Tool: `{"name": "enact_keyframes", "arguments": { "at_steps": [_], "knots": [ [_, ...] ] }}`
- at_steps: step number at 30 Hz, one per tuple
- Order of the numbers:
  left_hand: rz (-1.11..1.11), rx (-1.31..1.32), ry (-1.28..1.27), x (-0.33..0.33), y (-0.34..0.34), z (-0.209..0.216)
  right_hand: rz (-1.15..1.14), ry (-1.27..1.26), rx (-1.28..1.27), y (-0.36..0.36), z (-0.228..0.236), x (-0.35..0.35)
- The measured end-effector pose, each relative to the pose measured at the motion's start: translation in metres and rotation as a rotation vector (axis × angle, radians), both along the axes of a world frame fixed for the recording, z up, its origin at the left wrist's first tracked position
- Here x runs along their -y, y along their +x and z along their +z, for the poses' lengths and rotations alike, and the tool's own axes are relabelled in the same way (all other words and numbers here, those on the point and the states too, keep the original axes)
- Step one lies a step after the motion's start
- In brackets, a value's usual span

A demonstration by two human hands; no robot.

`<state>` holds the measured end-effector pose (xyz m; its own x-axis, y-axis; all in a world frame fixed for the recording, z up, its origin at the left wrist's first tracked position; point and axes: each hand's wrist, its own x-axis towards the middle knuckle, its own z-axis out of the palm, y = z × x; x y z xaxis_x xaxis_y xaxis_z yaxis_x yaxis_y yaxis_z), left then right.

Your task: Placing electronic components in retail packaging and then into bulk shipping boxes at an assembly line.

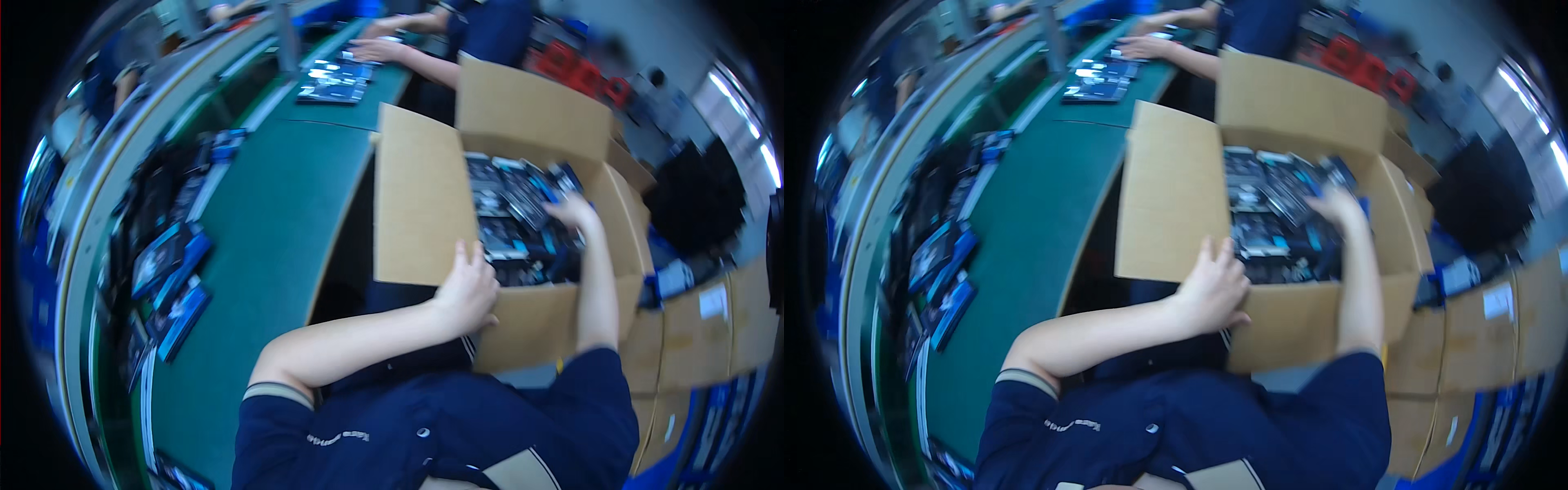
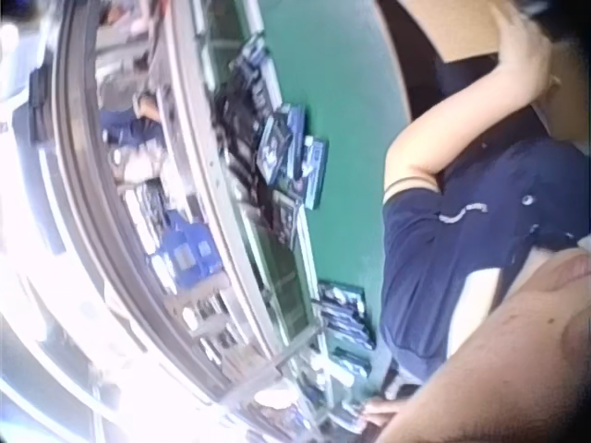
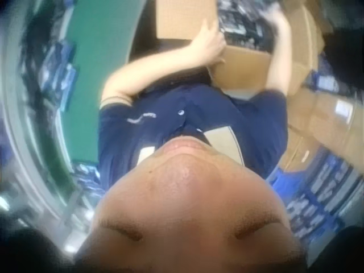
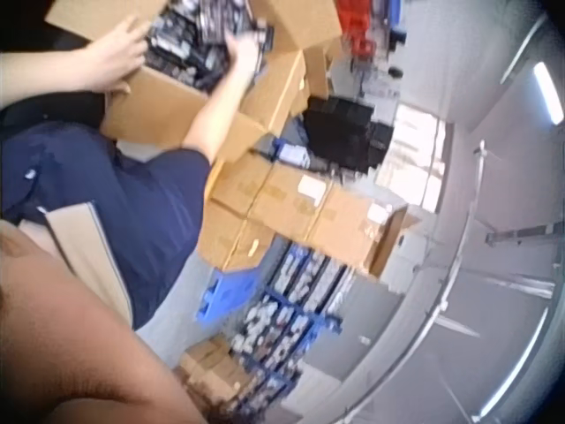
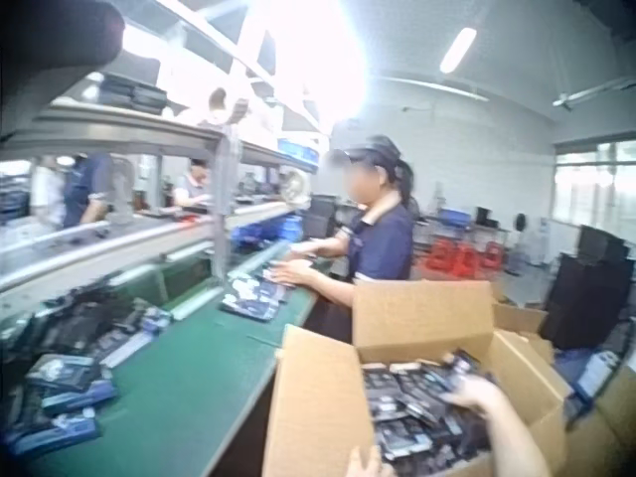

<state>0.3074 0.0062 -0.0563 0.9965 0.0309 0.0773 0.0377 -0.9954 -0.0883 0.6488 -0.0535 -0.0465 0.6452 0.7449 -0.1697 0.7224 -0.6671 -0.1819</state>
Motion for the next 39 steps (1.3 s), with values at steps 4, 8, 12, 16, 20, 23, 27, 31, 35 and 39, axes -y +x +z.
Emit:
{"name": "enact_keyframes", "arguments": {
  "at_steps": [4, 8, 12, 16, 20, 23, 27, 31, 35, 39],
  "knots": [
    [-0.046, -0.188, -0.125, 0.0, 0.034, 0.013, -0.461, 0.262, -0.584, 0.028, -0.053, 0.057],
    [-0.001, -0.709, -0.245, -0.007, 0.102, 0.061, -0.316, 0.206, -0.369, 0.036, -0.039, 0.029],
    [0.46, -0.646, 0.141, -0.006, 0.158, 0.027, 0.008, 0.16, -0.139, 0.096, -0.034, 0.032],
    [0.4, -0.321, 0.249, -0.031, 0.164, -0.059, 0.116, -0.322, 0.125, 0.052, -0.031, 0.033],
    [0.257, -0.26, 0.324, -0.021, 0.137, -0.028, 0.34, 0.012, 0.056, 0.047, -0.043, 0.047],
    [0.151, 0.009, 0.256, -0.022, 0.135, -0.043, 0.454, 0.281, 0.121, 0.057, -0.056, 0.048],
    [0.023, -0.181, 0.239, -0.021, 0.139, -0.024, 0.678, 0.432, 0.393, 0.07, -0.06, 0.045],
    [0.04, -0.142, 0.021, -0.024, 0.138, -0.005, 0.874, 0.448, 0.665, 0.076, -0.079, 0.034],
    [-0.011, -0.089, 0.021, -0.029, 0.139, -0.009, 0.713, 0.43, 0.737, 0.067, -0.086, 0.036],
    [-0.134, -0.086, 0.084, -0.049, 0.148, -0.007, 0.726, 0.351, 0.673, 0.055, -0.08, 0.035]
  ]
}}
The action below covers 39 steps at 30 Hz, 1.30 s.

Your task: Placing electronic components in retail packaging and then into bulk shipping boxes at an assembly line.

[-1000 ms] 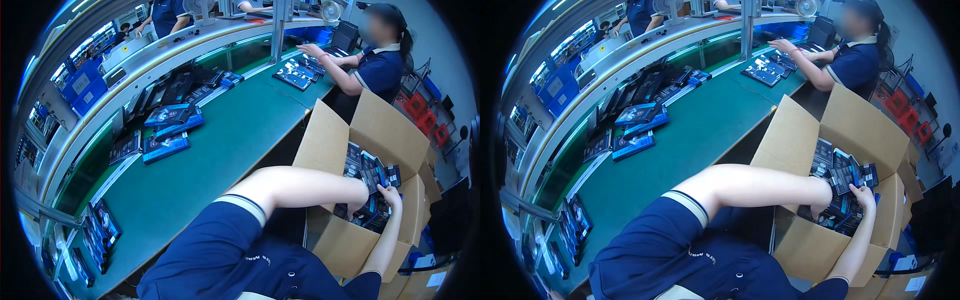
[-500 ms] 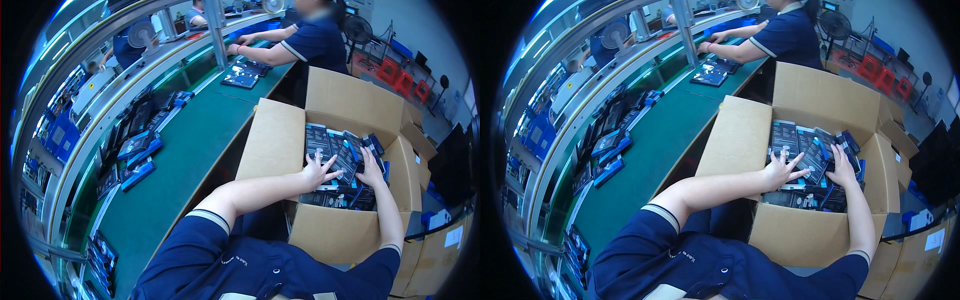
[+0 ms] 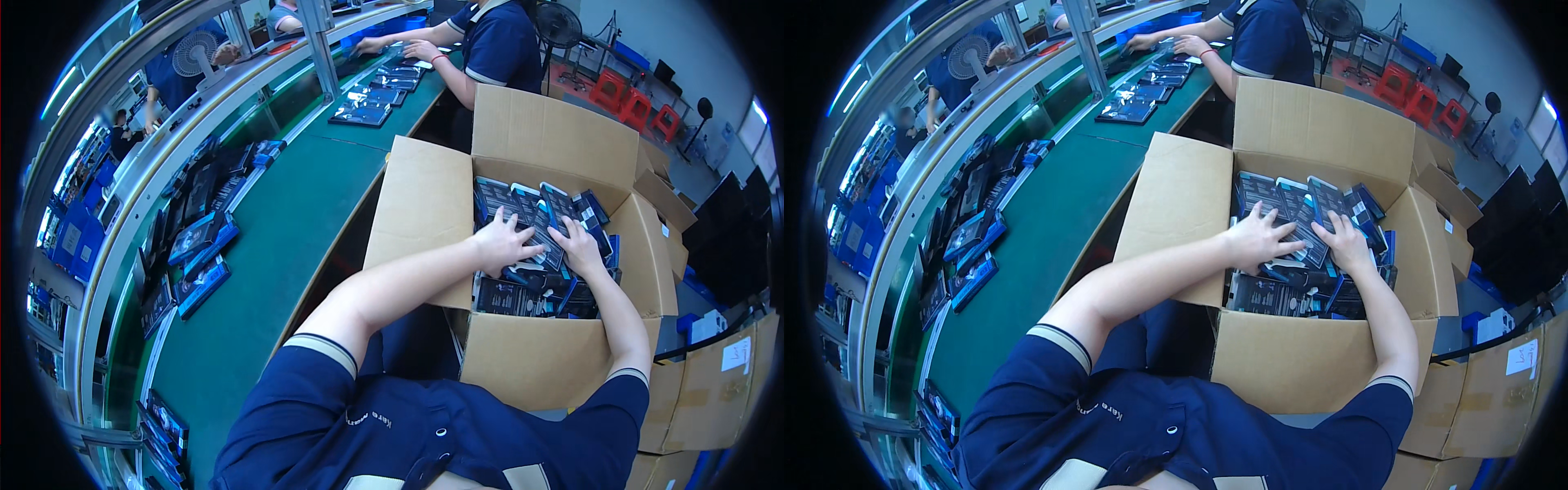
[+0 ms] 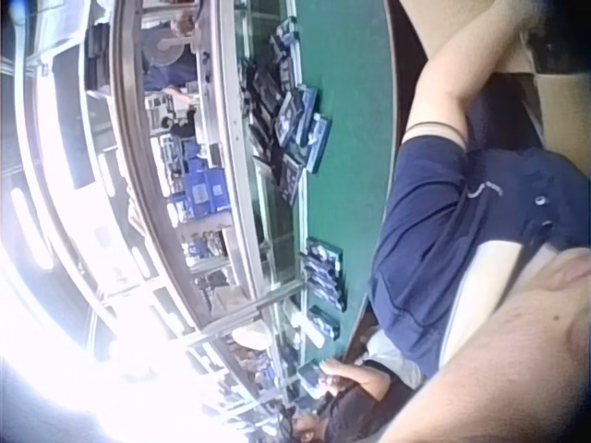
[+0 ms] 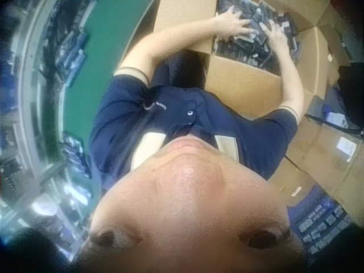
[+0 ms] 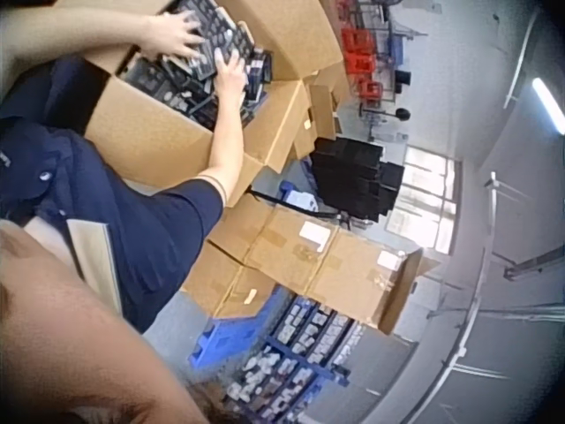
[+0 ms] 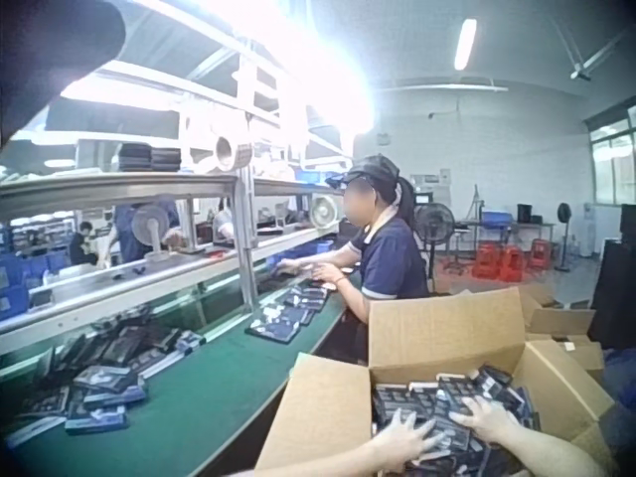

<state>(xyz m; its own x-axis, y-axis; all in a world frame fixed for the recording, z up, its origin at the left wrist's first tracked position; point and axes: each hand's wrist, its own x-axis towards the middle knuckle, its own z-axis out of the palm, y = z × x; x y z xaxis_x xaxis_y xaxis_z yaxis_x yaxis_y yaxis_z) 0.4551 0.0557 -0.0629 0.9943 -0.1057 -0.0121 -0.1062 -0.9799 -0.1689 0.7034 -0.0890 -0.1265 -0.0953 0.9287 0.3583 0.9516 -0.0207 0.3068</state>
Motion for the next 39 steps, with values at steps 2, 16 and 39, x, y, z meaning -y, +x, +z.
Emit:
{"name": "enact_keyframes", "arguments": {
  "at_steps": [2, 16, 39],
  "knots": [
    [-0.072, -0.031, 0.019, -0.008, 0.003, 0.005, 0.05, 0.033, -0.021, -0.006, 0.006, 0.0],
    [-0.385, 0.229, -0.216, -0.016, -0.021, 0.002, 0.135, 0.12, -0.093, -0.031, 0.032, 0.043],
    [-0.52, 0.844, 0.253, -0.007, -0.19, 0.114, 0.324, 0.274, 0.467, -0.181, 0.215, 0.065]
  ]
}}
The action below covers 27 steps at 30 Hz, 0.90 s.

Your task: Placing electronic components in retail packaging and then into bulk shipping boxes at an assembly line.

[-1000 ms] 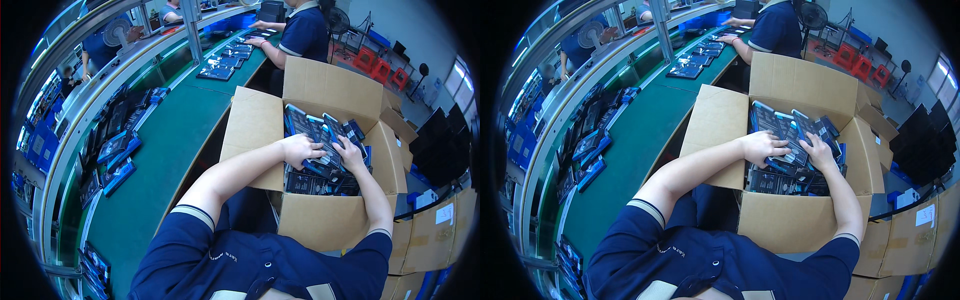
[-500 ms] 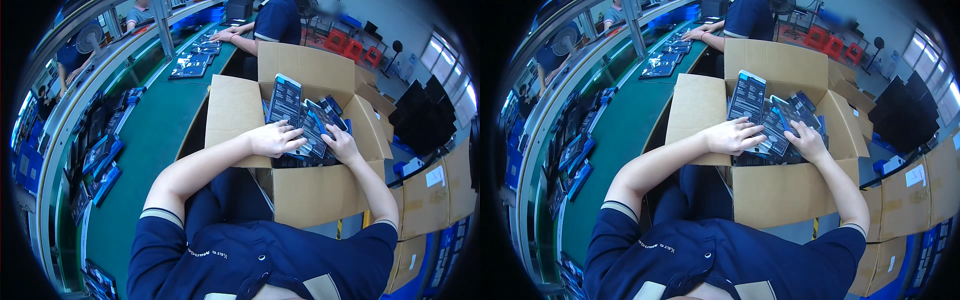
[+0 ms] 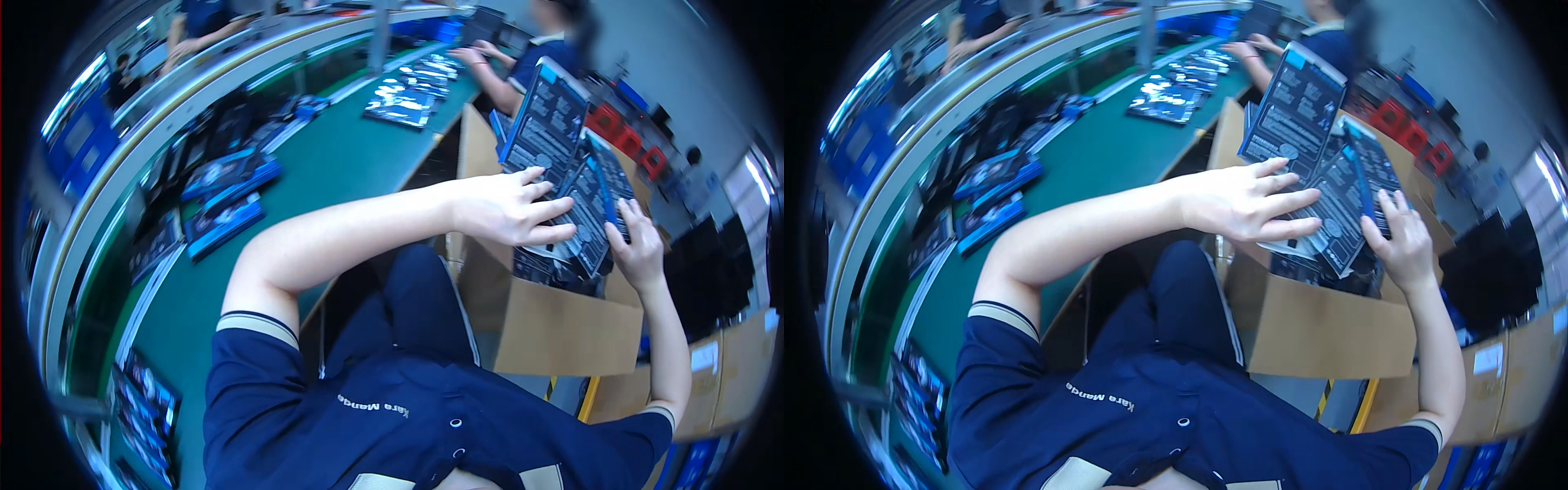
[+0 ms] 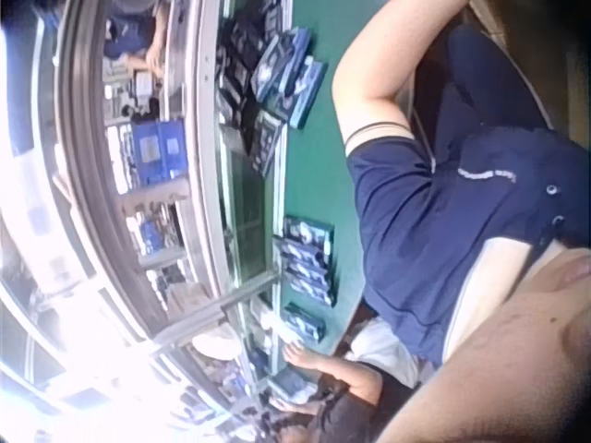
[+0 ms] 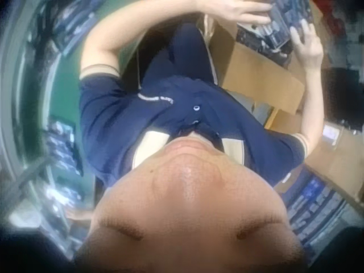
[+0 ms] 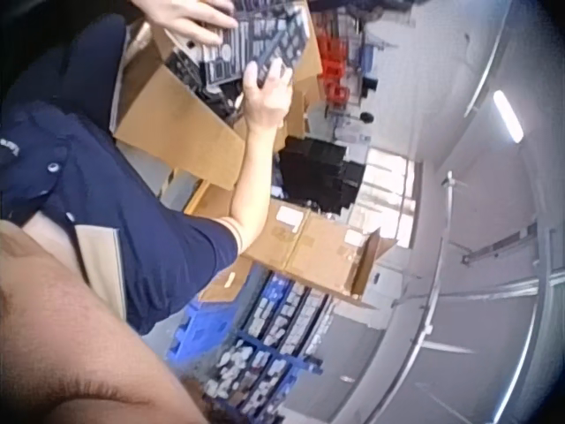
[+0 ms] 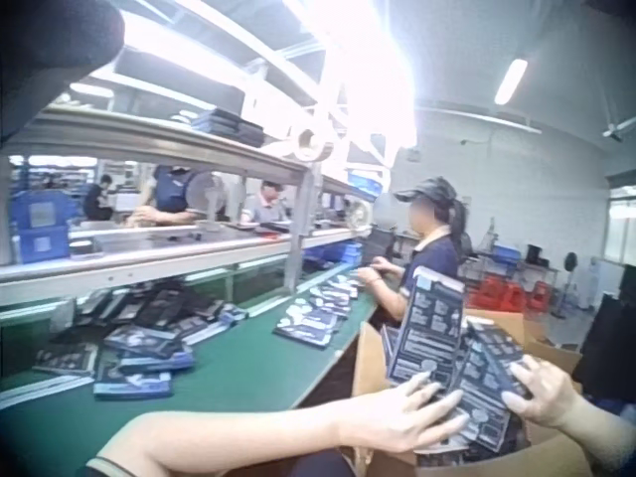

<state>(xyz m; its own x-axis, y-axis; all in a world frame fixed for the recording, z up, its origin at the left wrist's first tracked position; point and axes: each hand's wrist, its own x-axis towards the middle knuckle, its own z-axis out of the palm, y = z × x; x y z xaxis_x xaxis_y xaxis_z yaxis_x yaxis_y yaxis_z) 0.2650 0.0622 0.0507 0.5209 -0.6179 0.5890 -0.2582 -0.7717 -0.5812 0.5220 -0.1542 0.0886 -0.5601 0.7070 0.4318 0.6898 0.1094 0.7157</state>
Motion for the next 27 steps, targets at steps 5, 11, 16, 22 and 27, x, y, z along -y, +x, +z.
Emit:
{"name": "enact_keyframes", "arguments": {
  "at_steps": [5, 11, 16, 22, 27],
  "knots": [
    [0.317, 0.068, 0.002, -0.007, -0.131, 0.022, 0.306, 0.038, 0.037, -0.084, 0.033, -0.099],
    [0.926, -0.029, -0.175, 0.004, -0.275, -0.002, 0.718, -0.038, 0.042, -0.207, 0.011, -0.256],
    [1.255, -0.137, -0.37, 0.011, -0.346, -0.029, 0.925, -0.114, -0.011, -0.315, -0.034, -0.356],
    [1.487, -0.104, -0.563, 0.021, -0.373, -0.041, 0.854, -0.105, -0.151, -0.373, -0.067, -0.427],
    [1.585, 0.091, -0.657, 0.016, -0.393, -0.052, 0.462, -0.012, -0.208, -0.382, -0.072, -0.441]
  ]
}}
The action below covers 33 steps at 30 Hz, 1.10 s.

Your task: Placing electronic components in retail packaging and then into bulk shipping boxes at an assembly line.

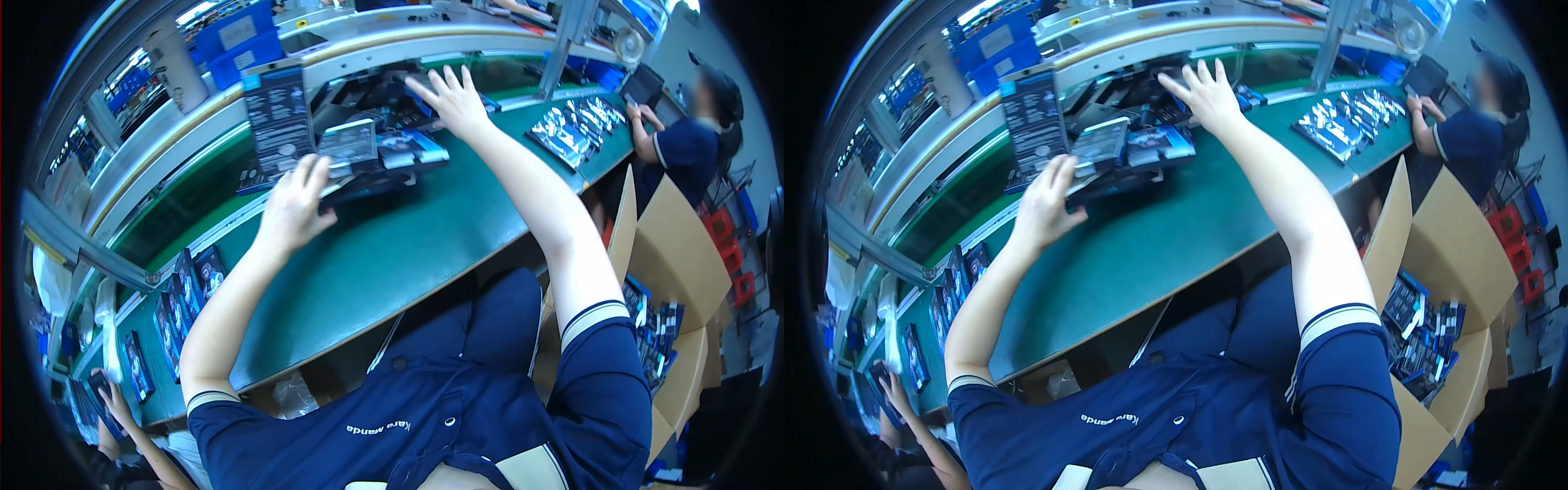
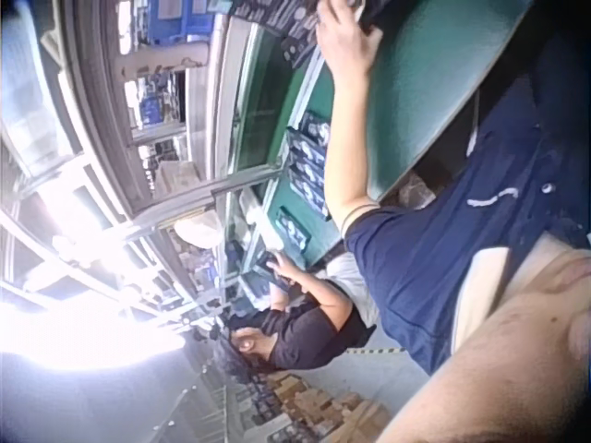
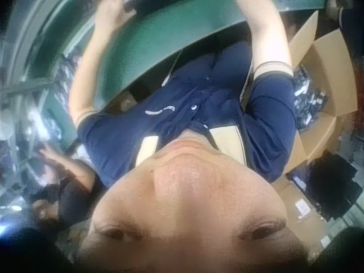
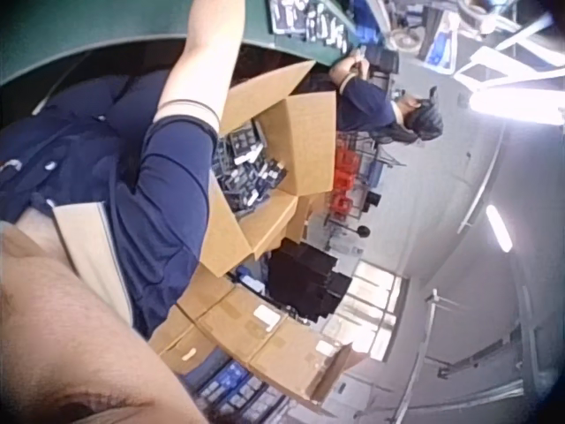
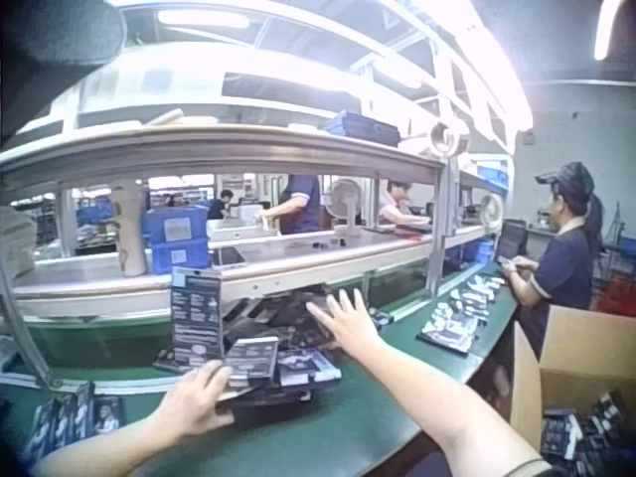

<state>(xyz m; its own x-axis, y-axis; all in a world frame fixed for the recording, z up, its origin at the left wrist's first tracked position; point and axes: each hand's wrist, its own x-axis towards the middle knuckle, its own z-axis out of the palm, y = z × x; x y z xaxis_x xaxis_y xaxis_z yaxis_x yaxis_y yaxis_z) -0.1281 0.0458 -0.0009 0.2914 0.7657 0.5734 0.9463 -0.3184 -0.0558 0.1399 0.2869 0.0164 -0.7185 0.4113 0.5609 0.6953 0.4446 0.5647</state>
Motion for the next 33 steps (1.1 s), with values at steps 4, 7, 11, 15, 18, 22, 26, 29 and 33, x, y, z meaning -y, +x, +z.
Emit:
{"name": "enact_keyframes", "arguments": {
  "at_steps": [4, 7, 11, 15, 18, 22, 26, 29, 33],
  "knots": [
    [0.17, 0.02, -0.006, -0.009, -0.014, -0.005, -0.36, -0.469, 0.171, 0.028, 0.027, 0.017],
    [0.303, -0.017, 0.03, -0.021, -0.031, -0.006, -0.313, -0.625, 0.237, 0.079, 0.06, 0.066],
    [0.366, -0.056, 0.055, -0.043, -0.037, 0.004, -0.194, -0.651, 0.04, 0.204, 0.089, 0.135],
    [0.286, -0.234, 0.006, -0.075, -0.041, 0.014, -0.357, -0.677, -0.341, 0.33, 0.094, 0.202],
    [0.149, -0.276, -0.263, -0.105, -0.023, 0.016, -0.622, -0.585, -0.49, 0.478, 0.034, 0.239],
    [-0.173, 0.035, -0.265, -0.118, -0.066, -0.036, -1.064, -0.646, -0.577, 0.595, -0.064, 0.295],
    [-0.437, 0.832, -0.824, -0.058, -0.009, -0.003, -1.25, -0.778, -0.735, 0.668, -0.137, 0.353],
    [-0.147, 0.843, -0.568, -0.038, 0.041, 0.023, -1.328, -0.842, -0.759, 0.66, -0.176, 0.374],
    [-0.53, -0.162, -0.621, 0.037, 0.152, -0.021, -1.399, -0.978, -0.721, 0.614, -0.163, 0.357]
  ]
}}
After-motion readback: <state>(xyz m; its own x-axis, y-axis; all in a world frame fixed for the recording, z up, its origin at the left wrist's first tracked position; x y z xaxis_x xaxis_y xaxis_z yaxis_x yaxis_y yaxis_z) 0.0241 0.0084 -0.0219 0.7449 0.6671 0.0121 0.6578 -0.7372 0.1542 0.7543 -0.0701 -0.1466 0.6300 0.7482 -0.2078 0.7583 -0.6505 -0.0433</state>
